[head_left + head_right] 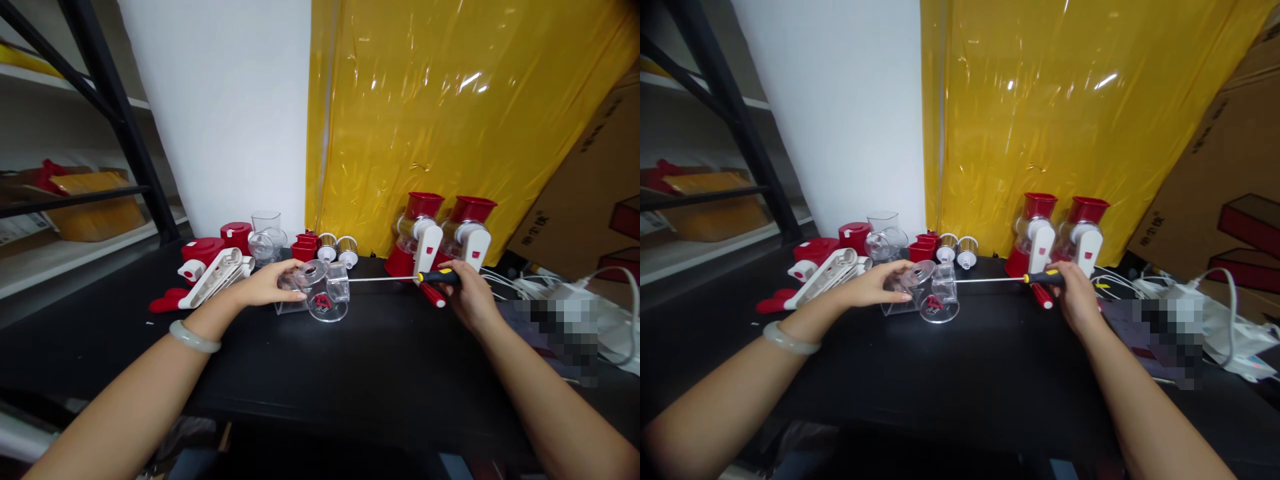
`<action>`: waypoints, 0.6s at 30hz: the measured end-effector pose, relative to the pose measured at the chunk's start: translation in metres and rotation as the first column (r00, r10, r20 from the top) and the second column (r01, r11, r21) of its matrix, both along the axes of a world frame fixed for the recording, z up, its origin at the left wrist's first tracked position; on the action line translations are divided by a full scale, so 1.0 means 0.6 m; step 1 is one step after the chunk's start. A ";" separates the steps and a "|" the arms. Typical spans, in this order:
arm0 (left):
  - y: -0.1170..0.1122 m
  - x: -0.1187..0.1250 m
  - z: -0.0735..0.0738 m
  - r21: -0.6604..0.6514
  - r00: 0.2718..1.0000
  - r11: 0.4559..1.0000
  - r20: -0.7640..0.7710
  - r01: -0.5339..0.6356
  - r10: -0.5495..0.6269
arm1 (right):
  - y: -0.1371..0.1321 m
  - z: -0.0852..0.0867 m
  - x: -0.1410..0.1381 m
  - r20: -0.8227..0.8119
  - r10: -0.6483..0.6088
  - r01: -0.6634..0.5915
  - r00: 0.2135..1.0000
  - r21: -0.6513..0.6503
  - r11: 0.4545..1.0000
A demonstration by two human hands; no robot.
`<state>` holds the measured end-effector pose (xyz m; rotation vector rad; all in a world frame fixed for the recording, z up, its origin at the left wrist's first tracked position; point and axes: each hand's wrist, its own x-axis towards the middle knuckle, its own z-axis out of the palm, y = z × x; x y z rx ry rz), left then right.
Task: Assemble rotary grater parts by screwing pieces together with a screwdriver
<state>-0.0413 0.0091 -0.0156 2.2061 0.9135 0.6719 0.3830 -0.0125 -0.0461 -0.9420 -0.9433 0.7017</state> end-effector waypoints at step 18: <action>0.002 0.000 -0.003 0.007 1.000 1.000 0.009 0.004 -0.004 | -0.003 0.001 0.004 -0.137 0.104 -0.101 0.985 0.027 0.994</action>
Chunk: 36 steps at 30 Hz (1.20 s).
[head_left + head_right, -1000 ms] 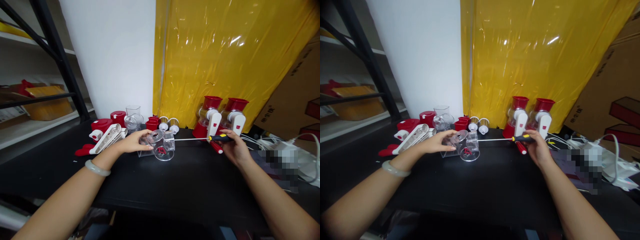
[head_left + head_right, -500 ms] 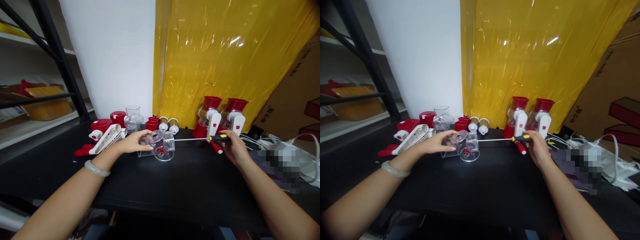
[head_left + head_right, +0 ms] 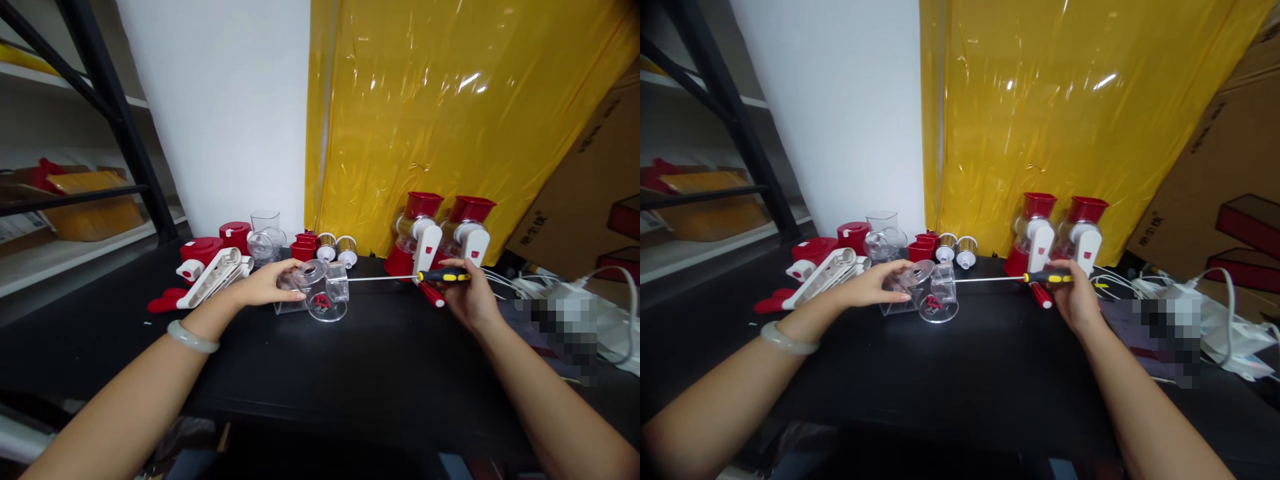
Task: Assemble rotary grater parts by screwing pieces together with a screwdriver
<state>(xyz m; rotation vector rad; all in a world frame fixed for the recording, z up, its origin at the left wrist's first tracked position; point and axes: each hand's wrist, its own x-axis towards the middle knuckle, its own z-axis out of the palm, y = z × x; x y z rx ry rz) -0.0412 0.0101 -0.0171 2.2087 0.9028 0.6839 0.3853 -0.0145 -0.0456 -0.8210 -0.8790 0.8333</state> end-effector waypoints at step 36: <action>-0.001 0.000 0.001 -0.002 1.000 1.000 -0.003 0.010 -0.010 | 0.004 -0.003 0.004 -0.043 0.012 -0.016 0.999 -0.085 0.996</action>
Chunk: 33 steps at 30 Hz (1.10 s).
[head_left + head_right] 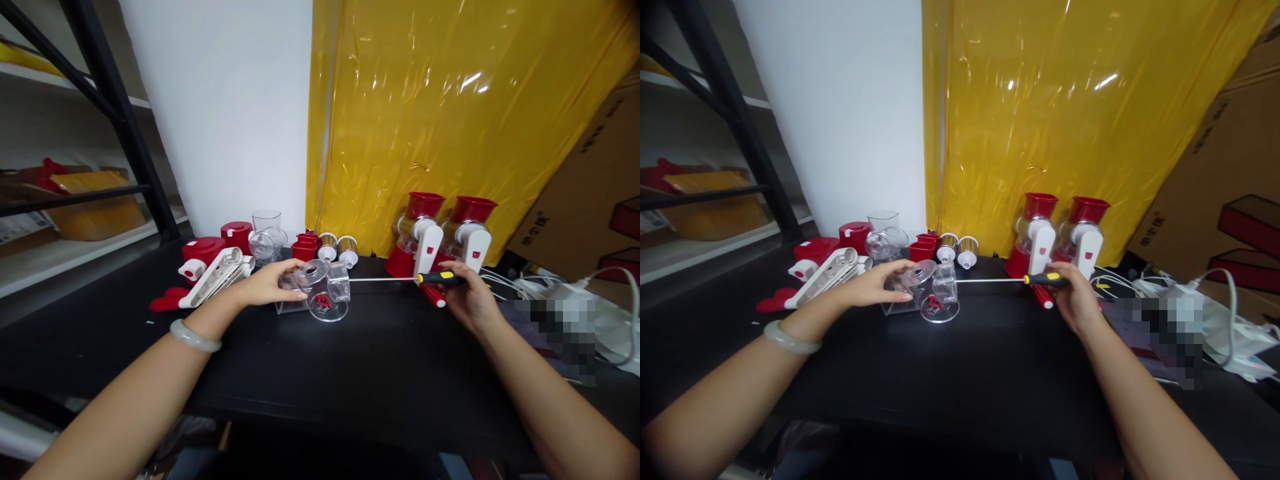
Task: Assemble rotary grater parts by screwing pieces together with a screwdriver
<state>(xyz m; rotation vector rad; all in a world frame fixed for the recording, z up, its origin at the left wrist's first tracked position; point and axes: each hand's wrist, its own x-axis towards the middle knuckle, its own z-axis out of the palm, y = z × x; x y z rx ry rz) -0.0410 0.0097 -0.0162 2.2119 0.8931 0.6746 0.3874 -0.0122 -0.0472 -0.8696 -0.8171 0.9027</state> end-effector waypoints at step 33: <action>0.000 -0.001 0.000 0.001 1.000 1.000 -0.004 -0.003 0.003 | 0.011 -0.011 0.004 0.187 -0.093 0.099 0.978 -0.027 0.995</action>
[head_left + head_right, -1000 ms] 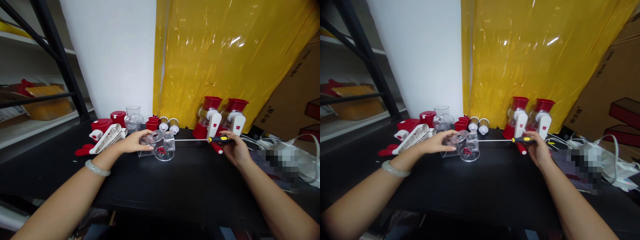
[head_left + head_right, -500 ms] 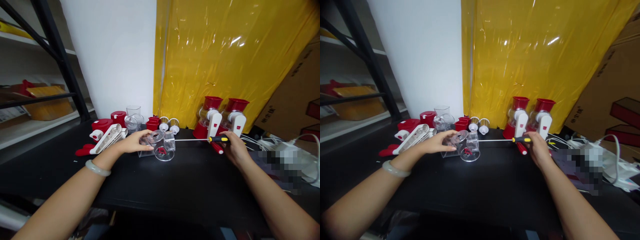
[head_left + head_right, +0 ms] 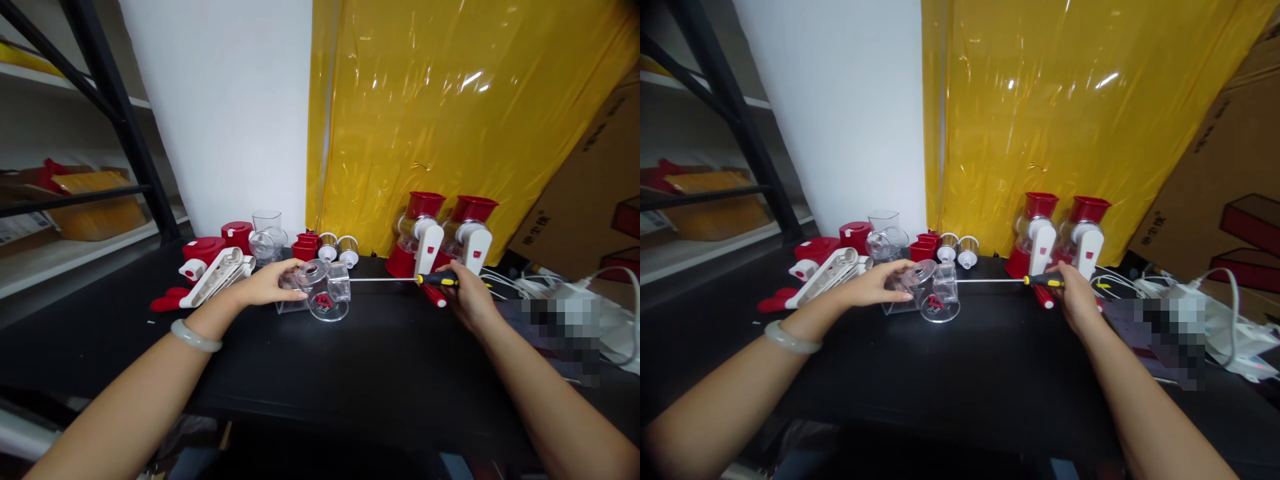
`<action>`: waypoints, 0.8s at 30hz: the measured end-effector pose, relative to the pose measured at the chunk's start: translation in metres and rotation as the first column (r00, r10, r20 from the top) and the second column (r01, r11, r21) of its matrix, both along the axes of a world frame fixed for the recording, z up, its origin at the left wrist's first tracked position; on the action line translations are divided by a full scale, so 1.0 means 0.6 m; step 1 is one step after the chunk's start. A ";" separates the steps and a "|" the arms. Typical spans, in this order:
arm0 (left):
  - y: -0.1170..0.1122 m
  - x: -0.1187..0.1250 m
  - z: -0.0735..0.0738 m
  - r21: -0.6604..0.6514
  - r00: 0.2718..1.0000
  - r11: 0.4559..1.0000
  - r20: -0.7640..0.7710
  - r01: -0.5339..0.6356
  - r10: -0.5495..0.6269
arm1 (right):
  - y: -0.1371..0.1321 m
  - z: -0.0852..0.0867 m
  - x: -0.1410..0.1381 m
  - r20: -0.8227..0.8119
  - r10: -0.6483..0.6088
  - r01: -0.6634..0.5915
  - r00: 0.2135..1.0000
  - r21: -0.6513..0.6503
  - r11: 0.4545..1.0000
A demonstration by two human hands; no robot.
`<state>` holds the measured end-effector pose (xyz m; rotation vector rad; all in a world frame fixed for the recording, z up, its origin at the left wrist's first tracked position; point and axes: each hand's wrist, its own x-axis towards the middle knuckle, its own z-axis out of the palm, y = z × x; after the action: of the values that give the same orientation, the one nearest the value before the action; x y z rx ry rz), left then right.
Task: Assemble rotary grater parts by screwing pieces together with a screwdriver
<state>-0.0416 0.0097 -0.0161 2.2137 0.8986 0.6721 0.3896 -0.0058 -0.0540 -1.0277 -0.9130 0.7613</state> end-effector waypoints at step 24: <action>0.000 0.000 0.000 -0.003 1.000 1.000 0.003 -0.005 0.005 | 0.002 0.003 -0.004 -0.136 0.006 -0.006 0.991 0.001 1.000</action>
<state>-0.0415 0.0096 -0.0160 2.2079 0.9039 0.6757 0.3872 -0.0048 -0.0524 -0.9607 -0.7994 0.8256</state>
